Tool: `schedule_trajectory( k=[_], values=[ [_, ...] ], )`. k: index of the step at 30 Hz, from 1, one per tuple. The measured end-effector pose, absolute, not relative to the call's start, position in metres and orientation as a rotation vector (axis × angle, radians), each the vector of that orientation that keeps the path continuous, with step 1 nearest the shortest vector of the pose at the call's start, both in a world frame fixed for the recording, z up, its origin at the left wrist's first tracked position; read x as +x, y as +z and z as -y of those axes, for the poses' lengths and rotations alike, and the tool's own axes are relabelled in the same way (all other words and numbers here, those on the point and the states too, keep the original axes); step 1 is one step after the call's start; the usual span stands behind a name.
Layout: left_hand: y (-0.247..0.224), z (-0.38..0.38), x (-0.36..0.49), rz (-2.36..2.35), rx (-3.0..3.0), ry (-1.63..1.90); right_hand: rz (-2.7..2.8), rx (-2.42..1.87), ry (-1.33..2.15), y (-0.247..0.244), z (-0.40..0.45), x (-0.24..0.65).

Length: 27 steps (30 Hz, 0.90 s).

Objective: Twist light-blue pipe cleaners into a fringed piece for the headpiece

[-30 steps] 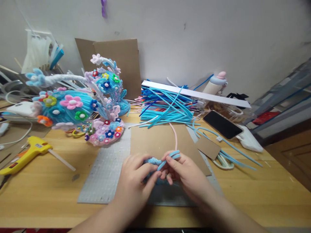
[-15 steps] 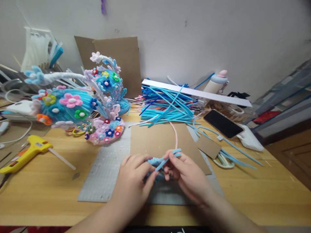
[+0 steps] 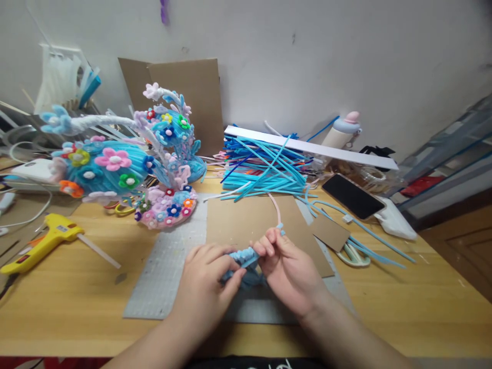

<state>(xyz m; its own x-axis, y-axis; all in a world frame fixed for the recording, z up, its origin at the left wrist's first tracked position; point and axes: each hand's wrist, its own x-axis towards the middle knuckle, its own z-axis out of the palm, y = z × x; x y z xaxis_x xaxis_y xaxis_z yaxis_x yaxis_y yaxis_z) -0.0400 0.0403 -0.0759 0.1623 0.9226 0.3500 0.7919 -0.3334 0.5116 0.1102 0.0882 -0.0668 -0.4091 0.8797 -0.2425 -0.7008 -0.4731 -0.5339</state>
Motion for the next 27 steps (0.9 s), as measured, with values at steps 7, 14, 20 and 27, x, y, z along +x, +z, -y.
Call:
schedule_trajectory(
  k=[7,14,20,27],
  values=[
    [-0.075,-0.037,-0.040,-1.698,2.134,0.965,0.486,-0.587,2.031,-0.066,-0.089,0.110],
    [-0.063,-0.044,-0.029,-1.578,2.068,1.001,0.617,-0.629,1.898,-0.066,-0.076,0.100],
    [-0.063,-0.048,-0.024,-1.542,2.085,0.963,0.703,-0.626,1.911,-0.064,-0.072,0.099],
    [-0.068,-0.046,-0.028,-1.647,2.090,0.892,0.488,-0.603,1.909,-0.064,-0.083,0.107]
  ],
)
